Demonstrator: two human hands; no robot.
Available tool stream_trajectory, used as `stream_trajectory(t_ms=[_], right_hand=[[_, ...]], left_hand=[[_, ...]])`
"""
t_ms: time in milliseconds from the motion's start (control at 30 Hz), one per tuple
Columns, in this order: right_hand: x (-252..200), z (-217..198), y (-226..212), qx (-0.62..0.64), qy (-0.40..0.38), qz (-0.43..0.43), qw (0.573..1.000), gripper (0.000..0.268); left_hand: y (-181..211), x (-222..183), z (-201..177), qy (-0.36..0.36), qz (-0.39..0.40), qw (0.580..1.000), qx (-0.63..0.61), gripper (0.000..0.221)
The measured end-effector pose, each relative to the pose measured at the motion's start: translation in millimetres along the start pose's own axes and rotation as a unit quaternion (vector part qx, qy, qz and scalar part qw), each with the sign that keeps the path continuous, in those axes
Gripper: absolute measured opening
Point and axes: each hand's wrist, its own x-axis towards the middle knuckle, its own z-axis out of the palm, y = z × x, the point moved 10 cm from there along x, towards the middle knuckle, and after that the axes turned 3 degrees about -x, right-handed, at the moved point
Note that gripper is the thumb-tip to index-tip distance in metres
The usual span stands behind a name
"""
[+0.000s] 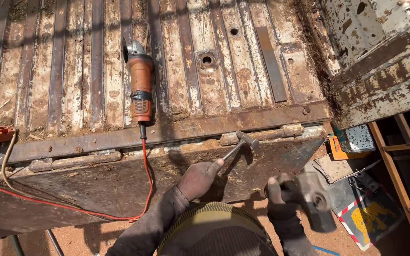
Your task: Repairing a metal door or latch on the back of a truck using a hammer and a rod.
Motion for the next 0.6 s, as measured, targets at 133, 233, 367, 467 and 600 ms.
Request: stream_trajectory(t_ms=[133, 233, 367, 467, 600], right_hand=[[-96, -68, 125, -0.390, -0.194, 0.365, 0.823, 0.033], [-85, -72, 90, -0.423, -0.230, 0.315, 0.818, 0.027], [-89, -125, 75, -0.348, -0.073, 0.501, 0.790, 0.043], [-87, -125, 59, -0.280, -0.013, 0.524, 0.804, 0.041], [-81, -110, 51, -0.220, 0.014, 0.503, 0.836, 0.034]], left_hand=[[0, -27, 36, -0.143, -0.022, 0.983, 0.113, 0.064], [-9, -45, 70, -0.216, -0.016, 0.965, 0.148, 0.065], [-1, -37, 67, -0.143, 0.028, 0.987, 0.072, 0.064], [-7, -11, 54, -0.067, 0.051, 0.996, 0.015, 0.062], [-13, 18, 32, -0.023, 0.033, 0.998, -0.043, 0.068]])
